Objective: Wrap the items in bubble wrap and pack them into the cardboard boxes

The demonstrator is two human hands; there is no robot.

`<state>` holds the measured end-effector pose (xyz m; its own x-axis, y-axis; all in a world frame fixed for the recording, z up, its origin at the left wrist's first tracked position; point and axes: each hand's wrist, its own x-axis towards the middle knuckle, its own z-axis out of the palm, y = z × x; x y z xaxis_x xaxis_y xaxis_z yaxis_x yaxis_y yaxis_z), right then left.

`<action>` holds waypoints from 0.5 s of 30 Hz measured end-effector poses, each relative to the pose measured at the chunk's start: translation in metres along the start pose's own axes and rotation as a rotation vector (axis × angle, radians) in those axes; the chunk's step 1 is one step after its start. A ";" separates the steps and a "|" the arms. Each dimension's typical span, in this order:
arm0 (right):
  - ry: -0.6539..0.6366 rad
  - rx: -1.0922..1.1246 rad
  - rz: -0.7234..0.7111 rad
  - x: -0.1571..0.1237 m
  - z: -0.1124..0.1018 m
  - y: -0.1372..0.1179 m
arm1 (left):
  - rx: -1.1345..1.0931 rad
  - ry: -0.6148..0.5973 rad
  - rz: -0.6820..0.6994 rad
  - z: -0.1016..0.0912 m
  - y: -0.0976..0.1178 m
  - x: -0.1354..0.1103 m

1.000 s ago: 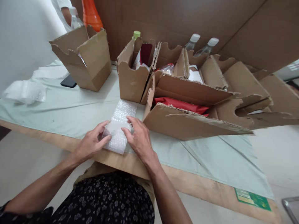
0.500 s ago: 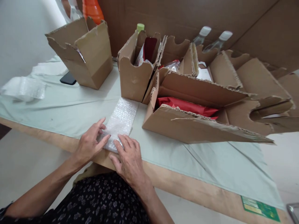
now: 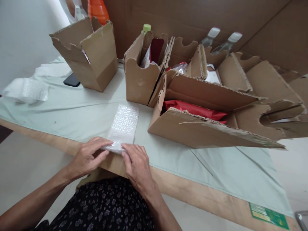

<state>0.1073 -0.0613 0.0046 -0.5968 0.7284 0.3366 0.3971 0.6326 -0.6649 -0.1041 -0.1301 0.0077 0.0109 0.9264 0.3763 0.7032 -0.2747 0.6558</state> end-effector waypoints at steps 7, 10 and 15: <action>0.226 -0.184 -0.082 -0.004 -0.007 -0.006 | 0.023 0.038 -0.203 0.009 -0.004 0.014; 0.085 -0.229 -0.137 -0.003 -0.006 -0.007 | 0.094 0.062 -0.151 0.016 -0.009 0.016; -0.095 -0.310 -0.154 0.009 0.002 0.006 | 0.205 0.099 -0.084 0.016 -0.009 0.012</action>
<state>0.1027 -0.0517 0.0026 -0.7223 0.5998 0.3442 0.4813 0.7934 -0.3726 -0.0994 -0.1122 -0.0041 -0.1157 0.9113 0.3951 0.8285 -0.1309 0.5445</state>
